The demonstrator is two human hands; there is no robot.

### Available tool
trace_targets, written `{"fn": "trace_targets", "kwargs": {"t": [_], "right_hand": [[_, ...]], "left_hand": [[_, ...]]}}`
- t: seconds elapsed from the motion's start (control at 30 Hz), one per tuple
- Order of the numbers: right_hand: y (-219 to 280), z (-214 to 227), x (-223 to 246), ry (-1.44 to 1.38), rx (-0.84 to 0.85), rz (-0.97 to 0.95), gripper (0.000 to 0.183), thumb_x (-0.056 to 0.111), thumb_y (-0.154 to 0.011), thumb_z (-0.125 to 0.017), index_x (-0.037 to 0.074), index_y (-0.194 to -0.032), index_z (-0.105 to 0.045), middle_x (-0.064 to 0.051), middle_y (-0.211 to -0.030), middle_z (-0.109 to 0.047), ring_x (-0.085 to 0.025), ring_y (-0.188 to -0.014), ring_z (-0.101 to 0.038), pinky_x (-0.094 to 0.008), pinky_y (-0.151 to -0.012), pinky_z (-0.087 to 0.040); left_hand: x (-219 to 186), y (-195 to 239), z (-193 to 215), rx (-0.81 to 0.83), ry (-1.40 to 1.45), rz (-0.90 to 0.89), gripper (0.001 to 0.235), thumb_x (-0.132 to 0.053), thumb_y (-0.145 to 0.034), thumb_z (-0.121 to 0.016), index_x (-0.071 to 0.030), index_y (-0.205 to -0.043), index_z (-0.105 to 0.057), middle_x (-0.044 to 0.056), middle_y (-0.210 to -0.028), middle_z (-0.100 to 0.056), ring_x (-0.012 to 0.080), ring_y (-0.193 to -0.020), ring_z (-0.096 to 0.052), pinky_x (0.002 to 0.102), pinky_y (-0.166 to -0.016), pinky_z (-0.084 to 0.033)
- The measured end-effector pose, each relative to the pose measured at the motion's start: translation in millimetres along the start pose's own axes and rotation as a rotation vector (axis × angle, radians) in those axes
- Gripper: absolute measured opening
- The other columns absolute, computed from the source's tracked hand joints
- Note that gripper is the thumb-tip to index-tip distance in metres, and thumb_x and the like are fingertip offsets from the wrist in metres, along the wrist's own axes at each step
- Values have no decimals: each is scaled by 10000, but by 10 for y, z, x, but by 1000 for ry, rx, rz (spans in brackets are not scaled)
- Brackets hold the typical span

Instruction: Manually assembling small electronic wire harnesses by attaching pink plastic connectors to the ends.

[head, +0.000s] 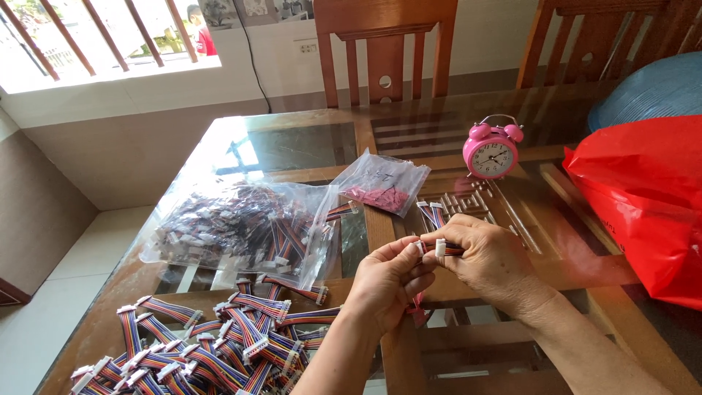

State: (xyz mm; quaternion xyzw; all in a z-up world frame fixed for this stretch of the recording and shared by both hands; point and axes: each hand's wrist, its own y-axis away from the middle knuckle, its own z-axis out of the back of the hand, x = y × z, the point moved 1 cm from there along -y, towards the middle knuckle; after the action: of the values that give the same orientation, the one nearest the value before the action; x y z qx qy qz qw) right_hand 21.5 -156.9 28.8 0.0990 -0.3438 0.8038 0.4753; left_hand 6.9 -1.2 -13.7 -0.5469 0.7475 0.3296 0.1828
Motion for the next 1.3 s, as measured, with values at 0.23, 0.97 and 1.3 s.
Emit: {"fn": "trace_targets", "kwargs": {"t": [0.23, 0.97, 1.3], "right_hand": [[-18, -42, -77, -46, -10, 6, 257, 270, -694, -835, 249, -946, -793, 78, -790, -685, -68, -697, -661, -211, -620, -502], [10, -85, -137, -197, -62, 135, 295, 166, -735, -810, 161, -1028, -774, 28, -849, -645, -66, -720, -641, -174, -639, -513], [28, -69, -110, 9, -81, 162, 256, 221, -765, -769, 271, -1017, -771, 86, -839, -648, -64, -686, -636, -204, -593, -485]], "left_hand": [[20, -36, 31, 8, 3, -7, 152, -61, -898, -658, -13, -1042, -659, 189, -876, -715, 220, -788, -706, 307, -666, -591], [44, -78, 56, -14, 18, -38, 166, -38, -901, -651, -11, -1064, -662, 161, -884, -712, 203, -781, -704, 284, -628, -581], [60, -100, 77, -22, 7, -55, 169, -37, -887, -662, -21, -1055, -658, 193, -909, -728, 225, -805, -717, 287, -612, -577]]}}
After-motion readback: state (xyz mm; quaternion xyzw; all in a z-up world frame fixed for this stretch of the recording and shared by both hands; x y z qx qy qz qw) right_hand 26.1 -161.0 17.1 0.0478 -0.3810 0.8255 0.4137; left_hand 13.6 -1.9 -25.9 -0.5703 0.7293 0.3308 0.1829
